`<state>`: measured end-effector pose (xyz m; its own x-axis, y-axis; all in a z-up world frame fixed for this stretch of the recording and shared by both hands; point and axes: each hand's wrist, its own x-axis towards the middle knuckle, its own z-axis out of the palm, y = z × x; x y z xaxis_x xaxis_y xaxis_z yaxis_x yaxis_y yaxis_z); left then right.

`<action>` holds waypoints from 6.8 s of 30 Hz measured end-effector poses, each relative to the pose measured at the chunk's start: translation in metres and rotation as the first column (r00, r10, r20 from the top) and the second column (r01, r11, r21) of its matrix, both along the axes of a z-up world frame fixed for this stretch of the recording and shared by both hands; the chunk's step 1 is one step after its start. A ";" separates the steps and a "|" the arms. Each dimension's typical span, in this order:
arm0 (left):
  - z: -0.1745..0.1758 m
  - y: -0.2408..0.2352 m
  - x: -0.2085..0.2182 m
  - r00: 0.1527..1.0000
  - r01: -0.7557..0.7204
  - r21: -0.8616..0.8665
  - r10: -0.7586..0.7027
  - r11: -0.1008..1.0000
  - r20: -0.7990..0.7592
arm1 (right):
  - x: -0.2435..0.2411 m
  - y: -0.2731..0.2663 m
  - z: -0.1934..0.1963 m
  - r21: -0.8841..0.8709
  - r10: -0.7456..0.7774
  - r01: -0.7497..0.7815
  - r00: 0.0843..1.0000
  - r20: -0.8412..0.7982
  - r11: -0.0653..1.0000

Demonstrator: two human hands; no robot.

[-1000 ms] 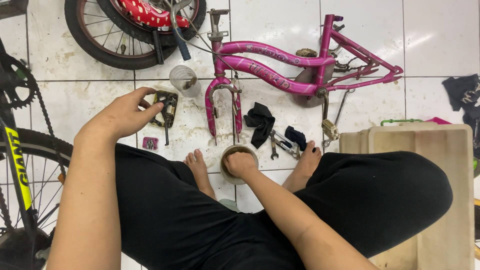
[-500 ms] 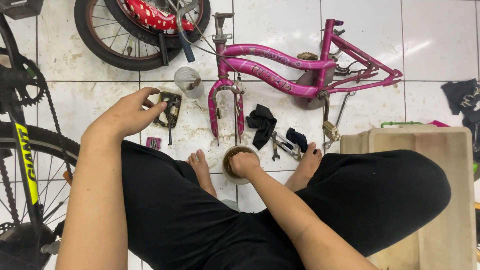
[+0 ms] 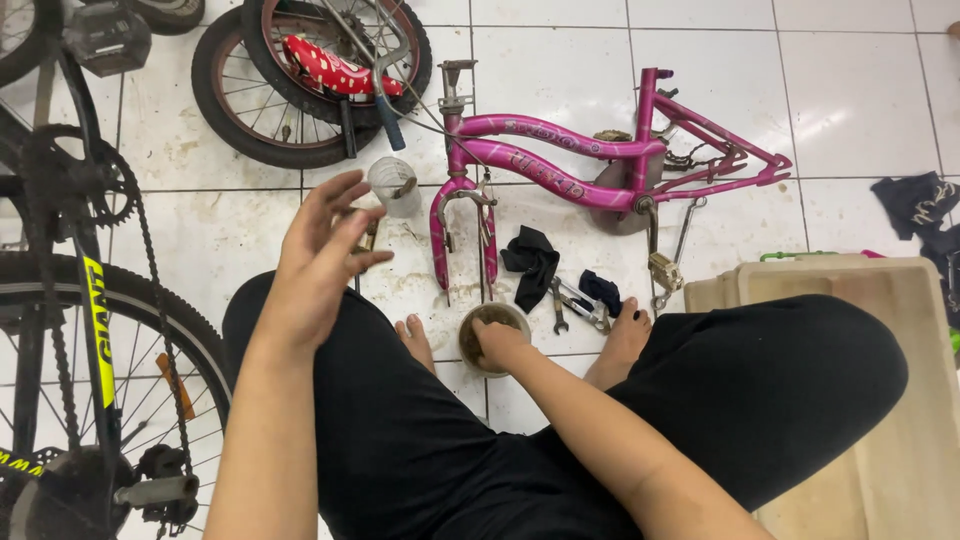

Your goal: The person sits on the floor and cleans a pink bicycle frame using a black cloth and a liquid from a container. They wipe the frame and handlebars, then use a wrench to adjust a part near the pedals before wiping it again.

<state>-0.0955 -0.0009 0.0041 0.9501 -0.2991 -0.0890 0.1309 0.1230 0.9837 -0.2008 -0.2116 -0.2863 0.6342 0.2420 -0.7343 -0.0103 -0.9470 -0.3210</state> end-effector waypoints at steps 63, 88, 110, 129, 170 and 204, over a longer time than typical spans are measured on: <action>-0.181 -0.219 0.141 0.731 -0.239 0.178 0.297 0.955 -0.614 | 0.190 -0.270 0.043 -0.331 0.151 -0.124 0.987 0.055 0.936; -0.230 -0.201 0.187 0.847 -0.134 0.374 0.302 0.918 -0.439 | 0.222 -0.339 0.116 -0.176 -0.203 0.369 0.783 0.588 0.913; -0.296 -0.146 0.067 0.751 -0.140 0.455 0.394 0.880 -0.530 | 0.122 -0.305 0.045 -0.414 -0.081 0.094 0.995 0.050 0.905; -0.321 -0.139 0.075 0.454 -0.324 0.249 0.380 0.913 -0.806 | 0.046 -0.241 -0.017 0.033 -0.709 0.747 0.615 0.345 0.664; -0.256 -0.179 0.121 0.595 -0.324 0.146 0.322 0.934 -0.736 | 0.065 -0.229 0.026 -0.132 -0.661 0.747 0.645 0.383 0.652; -0.279 -0.164 0.091 0.868 0.044 0.271 0.097 0.962 -0.486 | 0.124 -0.176 0.005 0.166 -0.796 0.791 0.534 0.283 0.589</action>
<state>-0.0046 -0.1644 -0.2753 0.7680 -0.1726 -0.6167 0.6048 -0.1212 0.7871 -0.0768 -0.3872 -0.2811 0.7495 -0.4619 -0.4742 -0.6585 -0.5934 -0.4629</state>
